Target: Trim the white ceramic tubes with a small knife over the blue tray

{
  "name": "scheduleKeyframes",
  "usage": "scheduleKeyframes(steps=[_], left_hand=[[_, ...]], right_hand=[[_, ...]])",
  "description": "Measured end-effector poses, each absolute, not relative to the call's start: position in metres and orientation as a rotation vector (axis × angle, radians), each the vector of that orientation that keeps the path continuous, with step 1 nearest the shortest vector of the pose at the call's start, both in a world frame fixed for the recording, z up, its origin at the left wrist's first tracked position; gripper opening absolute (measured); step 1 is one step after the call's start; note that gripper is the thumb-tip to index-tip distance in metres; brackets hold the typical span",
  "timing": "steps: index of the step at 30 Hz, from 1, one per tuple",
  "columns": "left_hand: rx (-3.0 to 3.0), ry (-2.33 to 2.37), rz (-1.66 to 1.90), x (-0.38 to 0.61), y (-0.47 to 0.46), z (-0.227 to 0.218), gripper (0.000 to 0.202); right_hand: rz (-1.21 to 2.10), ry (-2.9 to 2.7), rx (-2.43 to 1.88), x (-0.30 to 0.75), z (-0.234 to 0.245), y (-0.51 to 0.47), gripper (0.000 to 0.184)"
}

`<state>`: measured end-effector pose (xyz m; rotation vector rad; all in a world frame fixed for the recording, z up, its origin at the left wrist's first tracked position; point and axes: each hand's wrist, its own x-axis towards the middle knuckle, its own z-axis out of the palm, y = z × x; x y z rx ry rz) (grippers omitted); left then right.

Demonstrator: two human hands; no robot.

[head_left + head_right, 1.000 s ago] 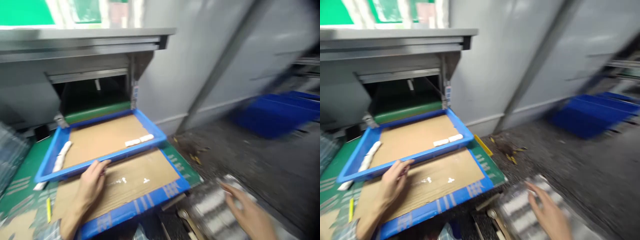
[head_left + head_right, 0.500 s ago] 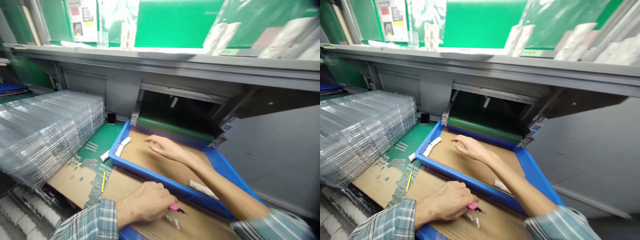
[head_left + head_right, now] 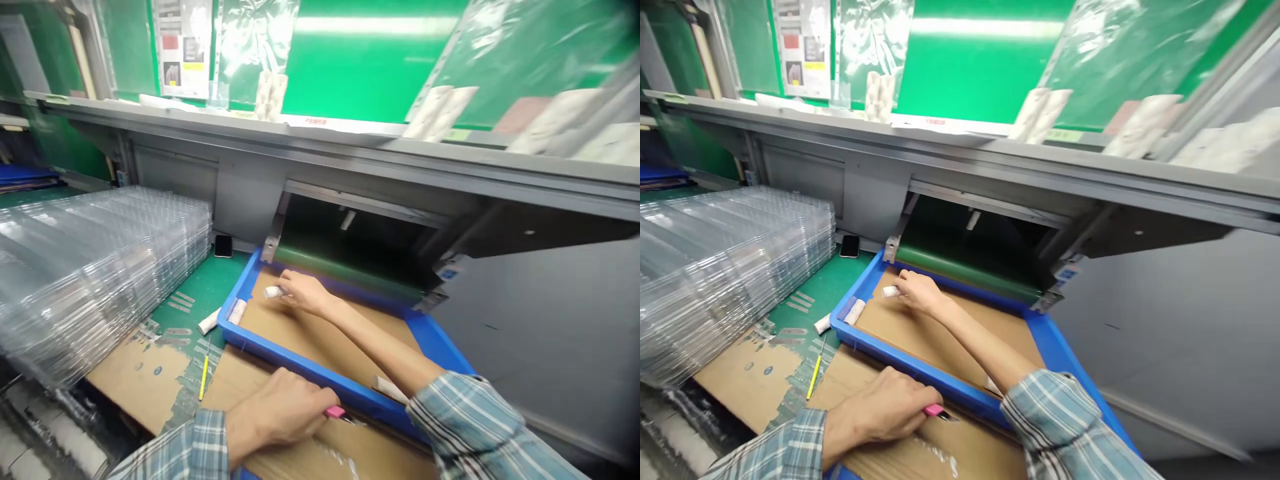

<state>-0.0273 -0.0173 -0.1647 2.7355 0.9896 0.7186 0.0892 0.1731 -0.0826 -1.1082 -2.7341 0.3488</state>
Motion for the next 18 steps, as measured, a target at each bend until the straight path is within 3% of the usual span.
scheduleKeyframes(steps=[3, 5, 8, 11, 13, 18], left_hand=[[2.666, 0.905, 0.937, -0.031, -0.018, -0.164, 0.012], [2.597, 0.865, 1.100, -0.031, -0.020, -0.162, 0.019], [2.475, 0.891, 1.299, -0.027, -0.027, -0.151, 0.035], [2.516, 0.891, 1.417, -0.014, -0.034, -0.135, 0.059], [2.653, 0.867, 1.448, -0.004, -0.036, -0.126, 0.055], [2.548, 0.763, 1.393, 0.011, -0.029, -0.113, 0.030]], right_hand=[[0.476, -2.450, -1.202, 0.146, -0.063, 0.124, 0.025], [0.582, -2.260, -1.213, 0.175, -0.060, 0.078, 0.037], [0.729, -1.986, -1.173, 0.197, -0.073, 0.010, 0.057], [1.115, -1.521, -0.979, 0.197, -0.091, -0.036, 0.069], [1.265, -1.249, -0.881, 0.194, -0.097, -0.053, 0.072], [1.140, -1.191, -0.957, 0.200, -0.098, -0.066, 0.078]])
